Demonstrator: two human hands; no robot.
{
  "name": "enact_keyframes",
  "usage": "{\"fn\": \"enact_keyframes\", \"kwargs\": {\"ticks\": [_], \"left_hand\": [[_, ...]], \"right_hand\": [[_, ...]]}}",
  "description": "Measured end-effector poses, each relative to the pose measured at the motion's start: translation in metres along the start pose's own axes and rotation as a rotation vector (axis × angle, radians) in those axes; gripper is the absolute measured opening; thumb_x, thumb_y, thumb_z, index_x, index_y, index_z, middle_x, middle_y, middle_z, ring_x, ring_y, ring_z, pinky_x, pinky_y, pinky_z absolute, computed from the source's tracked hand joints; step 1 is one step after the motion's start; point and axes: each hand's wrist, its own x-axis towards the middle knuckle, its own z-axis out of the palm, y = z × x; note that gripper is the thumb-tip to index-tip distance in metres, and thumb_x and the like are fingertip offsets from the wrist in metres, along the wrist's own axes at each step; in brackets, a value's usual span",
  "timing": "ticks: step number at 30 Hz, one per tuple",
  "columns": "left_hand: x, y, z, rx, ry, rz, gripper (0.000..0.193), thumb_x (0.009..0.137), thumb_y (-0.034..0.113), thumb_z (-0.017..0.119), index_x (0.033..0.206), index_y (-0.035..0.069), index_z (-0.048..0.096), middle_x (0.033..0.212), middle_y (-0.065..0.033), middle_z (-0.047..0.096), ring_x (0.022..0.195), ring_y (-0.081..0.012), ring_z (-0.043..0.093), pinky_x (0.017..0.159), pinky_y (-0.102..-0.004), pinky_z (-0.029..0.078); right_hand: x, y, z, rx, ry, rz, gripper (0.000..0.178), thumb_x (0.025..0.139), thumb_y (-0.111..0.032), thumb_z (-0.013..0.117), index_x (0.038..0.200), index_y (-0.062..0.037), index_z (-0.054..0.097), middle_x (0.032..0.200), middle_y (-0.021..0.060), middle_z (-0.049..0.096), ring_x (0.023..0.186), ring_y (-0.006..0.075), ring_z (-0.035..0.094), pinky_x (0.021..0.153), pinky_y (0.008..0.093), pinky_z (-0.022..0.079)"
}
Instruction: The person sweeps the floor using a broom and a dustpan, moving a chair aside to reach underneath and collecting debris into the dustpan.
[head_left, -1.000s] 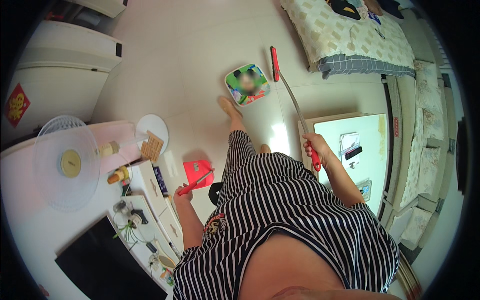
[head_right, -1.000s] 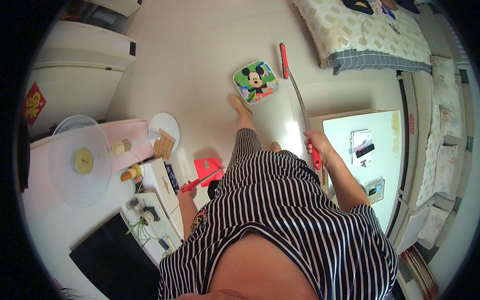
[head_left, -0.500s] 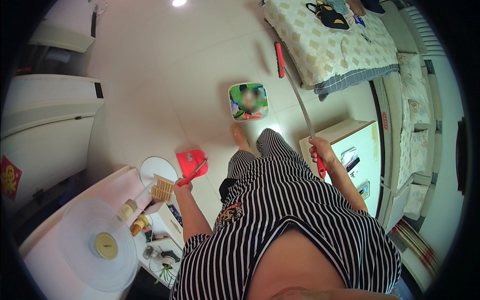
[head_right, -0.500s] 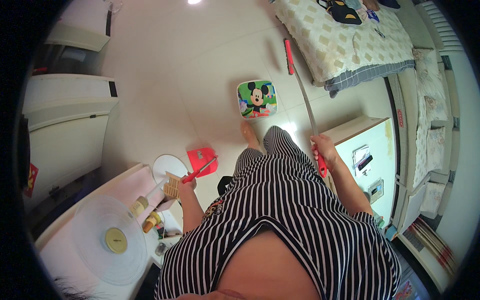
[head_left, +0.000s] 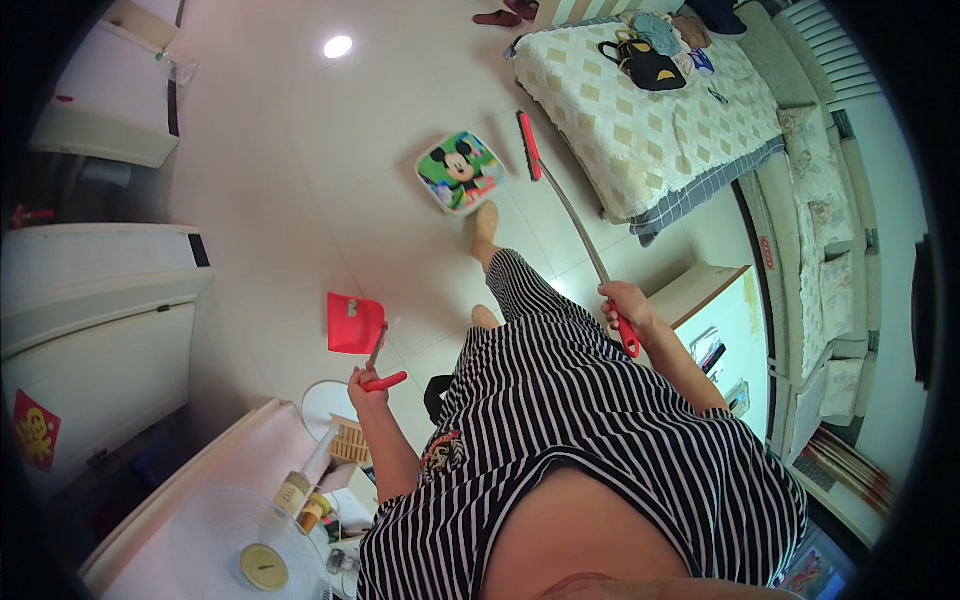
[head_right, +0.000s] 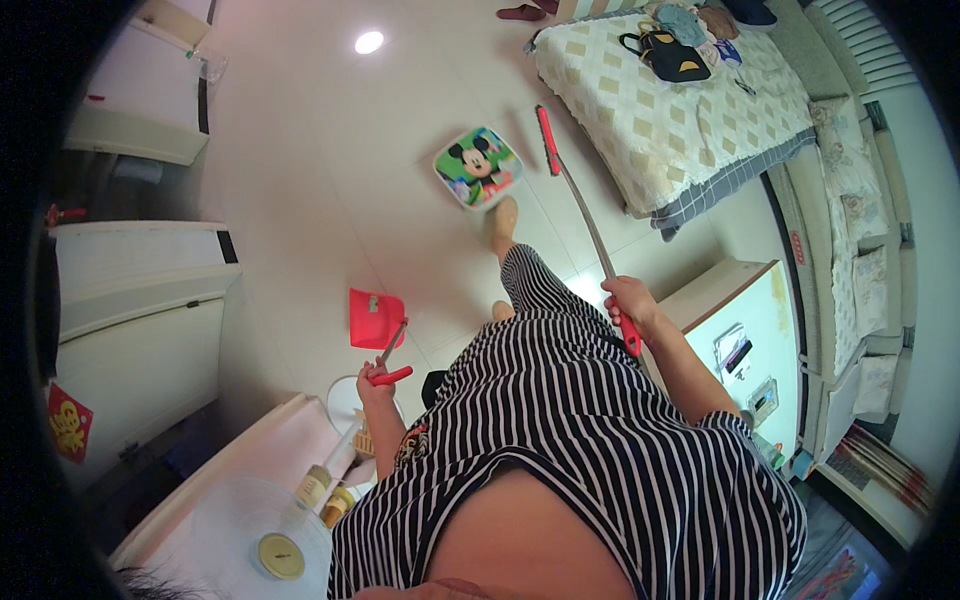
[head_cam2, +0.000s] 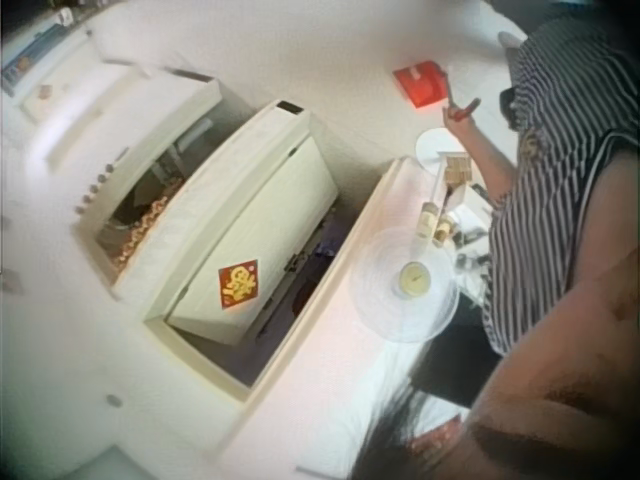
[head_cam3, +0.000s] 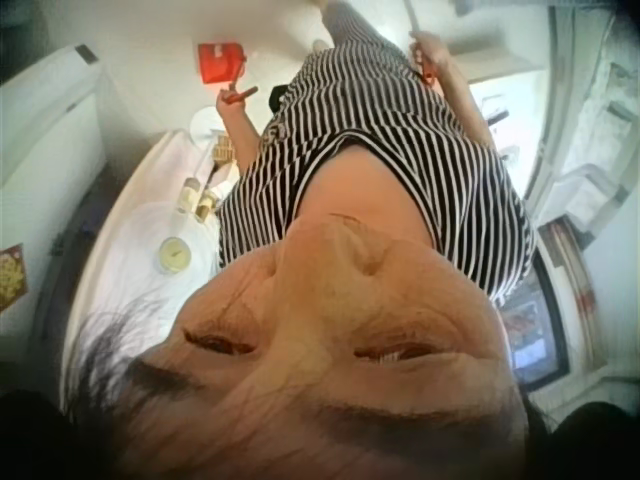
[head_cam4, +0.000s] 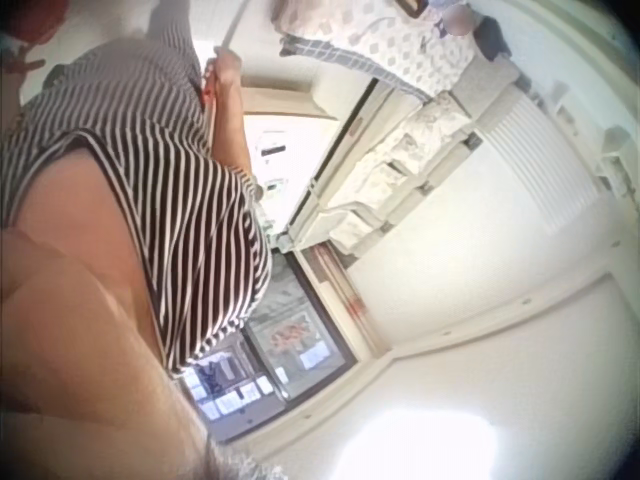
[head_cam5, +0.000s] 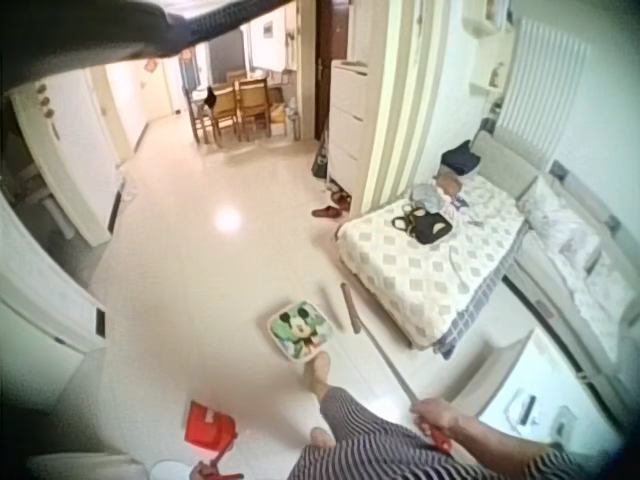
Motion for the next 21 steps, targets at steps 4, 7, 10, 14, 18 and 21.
{"fn": "enact_keyframes", "kwargs": {"ticks": [4,7,10,14,18,21], "left_hand": [[0.017,0.017,0.041,-0.034,-0.013,0.013,0.033,0.082,-0.007,0.046,0.112,0.008,0.045,0.094,-0.0271,0.055,0.046,-0.0088,0.045,0.04,-0.0121,0.042],[0.035,0.028,0.061,-0.093,0.011,0.03,0.026,0.085,-0.003,0.045,0.108,0.007,0.044,0.093,-0.027,0.055,0.046,-0.0087,0.046,0.04,-0.0125,0.043],[0.039,0.034,0.069,-0.108,-0.006,0.018,0.018,0.087,0.002,0.044,0.105,0.007,0.044,0.093,-0.0269,0.055,0.045,-0.0085,0.046,0.04,-0.013,0.044],[0.033,0.048,0.085,-0.121,0.039,0.056,0.017,0.079,-0.005,0.048,0.095,0.001,0.045,0.098,-0.0225,0.055,0.049,-0.0121,0.052,0.044,-0.0162,0.049],[0.03,0.036,0.121,-0.01,0.174,0.128,0.01,0.088,0.004,0.045,0.097,0.002,0.044,0.095,-0.0211,0.055,0.044,-0.006,0.046,0.039,-0.0133,0.044],[0.045,0.038,0.177,-0.004,0.164,0.113,0.008,0.086,0.002,0.044,0.094,0.001,0.045,0.094,-0.0212,0.056,0.043,-0.0062,0.045,0.04,-0.0128,0.044]], "right_hand": [[0.032,-0.032,0.015,0.006,-0.03,-0.019,0.016,0.089,-0.016,0.055,0.089,-0.0017,0.049,0.066,0.006,0.051,0.045,0.0113,0.043,0.037,0.0262,0.039],[0.058,-0.065,0.028,-0.064,-0.042,-0.065,0.017,0.087,-0.017,0.055,0.088,-0.001,0.049,0.066,0.0064,0.051,0.045,0.0114,0.045,0.037,0.0266,0.04],[0.084,-0.099,0.037,-0.094,-0.052,-0.072,0.017,0.087,-0.017,0.056,0.088,-0.001,0.049,0.067,0.0069,0.052,0.045,0.0115,0.045,0.037,0.0267,0.04],[0.111,-0.14,0.055,-0.023,-0.12,-0.054,0.019,0.086,-0.018,0.057,0.089,-0.0009,0.05,0.064,0.0073,0.053,0.045,0.0117,0.045,0.037,0.0267,0.041],[0.128,-0.188,0.069,-0.07,-0.067,-0.07,0.018,0.086,-0.019,0.058,0.088,-0.0018,0.052,0.064,0.0073,0.054,0.045,0.0113,0.046,0.038,0.0273,0.041],[0.127,-0.244,0.073,-0.104,-0.056,-0.075,0.019,0.087,-0.021,0.057,0.09,-0.0033,0.051,0.067,0.0055,0.053,0.048,0.0109,0.047,0.04,0.0266,0.042]]}}
